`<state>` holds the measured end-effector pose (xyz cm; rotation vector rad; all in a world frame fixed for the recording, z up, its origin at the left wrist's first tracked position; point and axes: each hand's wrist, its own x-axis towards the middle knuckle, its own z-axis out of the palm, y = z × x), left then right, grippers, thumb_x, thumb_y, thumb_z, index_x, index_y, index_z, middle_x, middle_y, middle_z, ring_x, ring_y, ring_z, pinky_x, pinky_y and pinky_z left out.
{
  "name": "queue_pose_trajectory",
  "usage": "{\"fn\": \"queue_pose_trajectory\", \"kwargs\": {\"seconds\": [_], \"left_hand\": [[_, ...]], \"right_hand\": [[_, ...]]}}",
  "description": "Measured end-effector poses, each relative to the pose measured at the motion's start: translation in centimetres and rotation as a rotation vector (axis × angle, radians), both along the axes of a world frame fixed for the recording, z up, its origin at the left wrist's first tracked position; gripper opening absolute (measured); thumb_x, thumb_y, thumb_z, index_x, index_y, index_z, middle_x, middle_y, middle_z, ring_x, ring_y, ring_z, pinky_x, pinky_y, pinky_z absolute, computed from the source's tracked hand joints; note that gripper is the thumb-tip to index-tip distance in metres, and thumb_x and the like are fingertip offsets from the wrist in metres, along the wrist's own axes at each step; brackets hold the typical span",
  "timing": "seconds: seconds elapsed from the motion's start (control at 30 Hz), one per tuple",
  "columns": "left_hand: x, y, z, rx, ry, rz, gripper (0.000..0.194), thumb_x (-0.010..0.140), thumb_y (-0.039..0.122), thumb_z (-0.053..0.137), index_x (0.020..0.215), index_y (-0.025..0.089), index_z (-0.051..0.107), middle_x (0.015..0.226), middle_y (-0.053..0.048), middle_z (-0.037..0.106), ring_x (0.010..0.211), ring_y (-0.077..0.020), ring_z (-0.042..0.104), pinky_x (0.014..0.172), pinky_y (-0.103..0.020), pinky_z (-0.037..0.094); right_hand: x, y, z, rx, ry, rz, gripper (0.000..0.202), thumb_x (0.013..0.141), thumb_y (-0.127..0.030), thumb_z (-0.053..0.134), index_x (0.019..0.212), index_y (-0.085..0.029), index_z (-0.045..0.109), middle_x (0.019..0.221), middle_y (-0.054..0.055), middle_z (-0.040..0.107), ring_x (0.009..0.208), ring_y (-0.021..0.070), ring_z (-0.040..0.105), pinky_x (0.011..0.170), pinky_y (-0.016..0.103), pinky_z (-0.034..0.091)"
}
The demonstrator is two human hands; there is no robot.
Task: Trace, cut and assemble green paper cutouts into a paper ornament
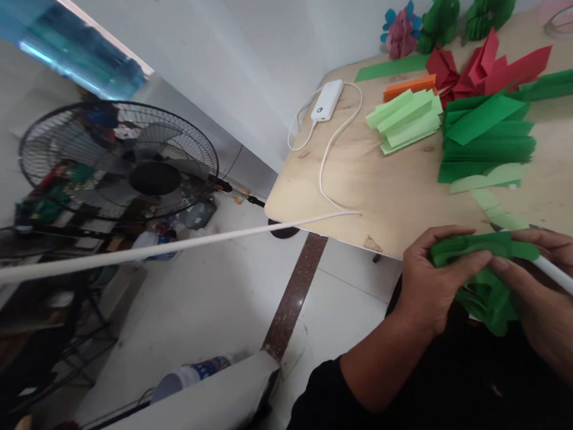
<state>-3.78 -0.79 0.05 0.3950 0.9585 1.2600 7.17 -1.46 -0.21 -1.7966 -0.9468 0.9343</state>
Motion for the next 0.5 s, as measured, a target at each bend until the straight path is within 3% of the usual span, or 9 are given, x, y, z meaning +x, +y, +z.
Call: {"fn": "queue_pose_trajectory", "kwargs": {"seconds": [0.5], "left_hand": [[0.44,0.21,0.27,-0.107,-0.081,0.055,0.038,0.047,0.023,0.085,0.079,0.017,0.065,0.074,0.000,0.067,0.066,-0.0107,0.061,0.070,-0.026,0.048]], "right_hand": [[0.25,-0.40,0.13,0.009,-0.189,0.016,0.050,0.054,-0.060,0.068,0.094,-0.030,0.066,0.087,0.002,0.064,0.073,0.0190,0.057,0.053,0.030,0.044]]}}
